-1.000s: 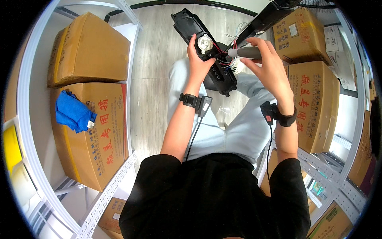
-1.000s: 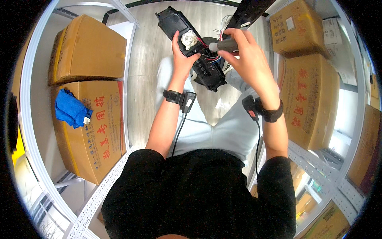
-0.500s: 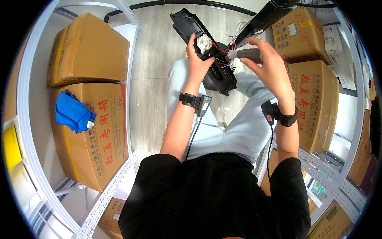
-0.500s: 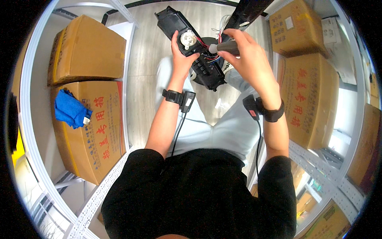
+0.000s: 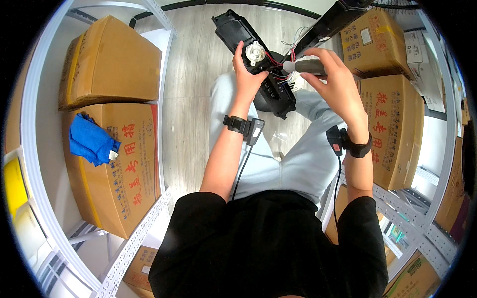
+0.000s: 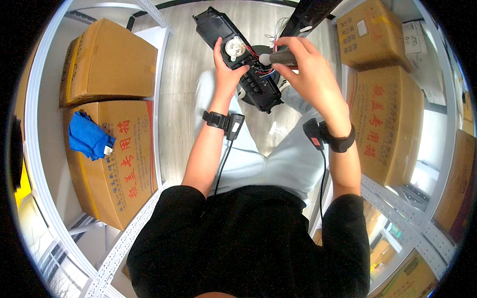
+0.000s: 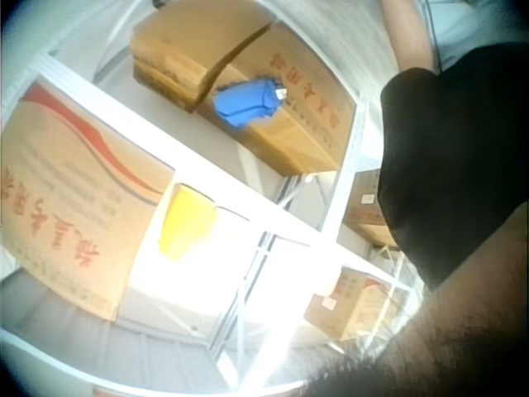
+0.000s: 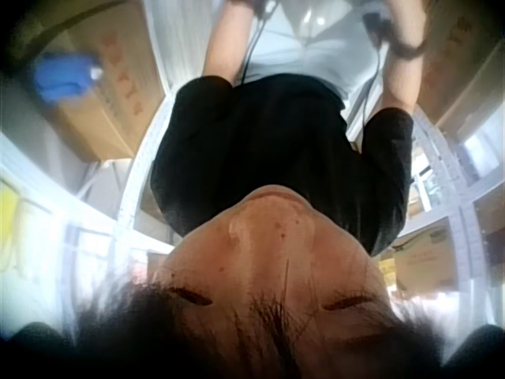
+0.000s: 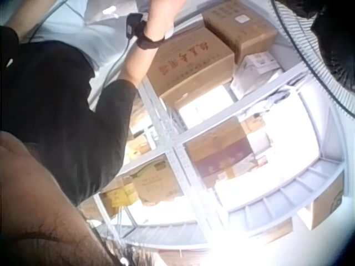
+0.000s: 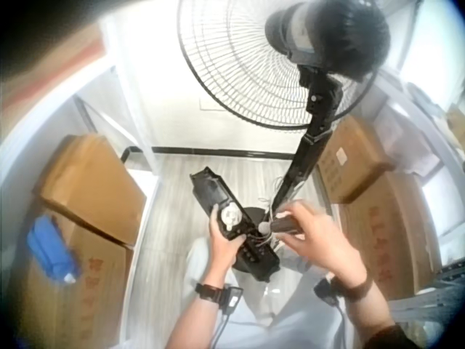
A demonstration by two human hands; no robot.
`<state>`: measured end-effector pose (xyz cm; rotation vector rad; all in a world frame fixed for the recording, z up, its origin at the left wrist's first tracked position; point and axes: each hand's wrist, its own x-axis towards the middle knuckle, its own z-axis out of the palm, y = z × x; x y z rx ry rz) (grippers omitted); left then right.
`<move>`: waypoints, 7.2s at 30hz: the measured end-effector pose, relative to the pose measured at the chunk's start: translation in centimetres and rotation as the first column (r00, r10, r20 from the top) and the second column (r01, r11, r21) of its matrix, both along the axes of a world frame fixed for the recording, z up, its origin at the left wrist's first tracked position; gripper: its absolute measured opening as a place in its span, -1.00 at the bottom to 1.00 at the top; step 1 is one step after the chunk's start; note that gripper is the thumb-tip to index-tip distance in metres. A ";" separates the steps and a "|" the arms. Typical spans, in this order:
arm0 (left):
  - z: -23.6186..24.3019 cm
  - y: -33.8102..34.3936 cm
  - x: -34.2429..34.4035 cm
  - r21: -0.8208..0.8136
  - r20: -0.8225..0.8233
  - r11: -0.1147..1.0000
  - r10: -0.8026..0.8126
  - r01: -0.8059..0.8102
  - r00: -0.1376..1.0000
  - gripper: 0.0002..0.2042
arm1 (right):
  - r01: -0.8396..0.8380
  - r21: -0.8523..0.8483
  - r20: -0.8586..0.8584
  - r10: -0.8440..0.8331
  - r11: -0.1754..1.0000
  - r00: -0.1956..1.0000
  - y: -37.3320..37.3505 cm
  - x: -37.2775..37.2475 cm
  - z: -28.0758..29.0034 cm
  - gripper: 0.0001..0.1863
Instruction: The person sits on the floor and uses a screwdriver to work on the internal wiring and casing of a standing fan. They tighten screws, reassemble the fan's neck housing, and secure the base.
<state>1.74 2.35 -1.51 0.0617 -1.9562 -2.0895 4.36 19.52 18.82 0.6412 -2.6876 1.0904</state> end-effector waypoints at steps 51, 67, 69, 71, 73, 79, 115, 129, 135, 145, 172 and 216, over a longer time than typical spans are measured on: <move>0.2 0.5 0.1 0.446 0.080 0.895 -0.013 -0.024 0.997 -0.68 | 0.253 -0.262 0.118 -0.229 0.931 0.966 -0.3 -1.7 -1.7 -0.67; -1.1 0.4 -0.3 0.612 0.085 0.791 -0.039 -0.021 0.996 -0.77 | 0.307 -0.344 0.261 -0.223 0.887 0.939 2.5 -1.6 -4.1 -0.67; -0.9 0.5 -0.3 0.596 0.092 0.802 -0.024 -0.036 0.995 -0.78 | 0.311 -0.319 0.257 -0.234 0.895 0.938 2.7 -1.6 -4.1 -0.67; -0.8 0.5 -0.3 0.584 0.095 0.810 -0.009 -0.048 0.995 -0.79 | 0.312 -0.303 0.256 -0.239 0.900 0.937 2.8 -1.5 -4.1 -0.67; -1.0 0.5 -0.3 0.576 0.093 0.815 0.004 -0.057 0.996 -0.80 | 0.310 -0.297 0.256 -0.238 0.903 0.937 2.7 -1.4 -3.9 -0.67; -1.0 0.5 -0.3 0.543 0.108 0.837 0.012 -0.069 0.994 -0.83 | 0.295 -0.355 0.257 -0.210 0.887 0.943 3.0 -1.2 -3.1 -0.69; -1.3 0.4 -0.2 0.480 0.098 0.876 0.004 -0.050 0.995 -0.87 | 0.021 -0.054 -0.027 -0.023 0.998 0.999 0.8 0.0 0.7 -0.71; -1.3 0.4 -0.1 0.469 0.077 0.883 -0.006 -0.030 0.997 -0.87 | -0.063 0.040 -0.062 0.065 0.997 0.996 0.2 0.5 1.9 -0.71; -1.1 0.4 -0.1 0.453 0.070 0.891 -0.011 -0.022 0.997 -0.88 | -0.114 0.108 -0.051 0.120 0.988 0.991 0.3 0.3 2.6 -0.70; -0.6 0.2 0.0 0.498 0.094 0.867 -0.031 -0.020 0.995 -0.76 | -0.096 0.093 -0.068 0.103 0.991 0.992 0.2 -0.2 2.4 -0.73; 0.9 0.2 0.2 0.501 0.015 0.865 -0.021 0.010 1.000 0.08 | 0.198 0.223 0.134 -0.231 0.955 0.964 4.0 5.1 6.4 -0.73; 1.3 -0.4 -0.2 0.806 -0.046 0.582 -0.116 0.106 0.992 -0.53 | 0.402 -0.026 0.209 -0.388 0.915 0.898 5.0 5.0 5.7 -0.74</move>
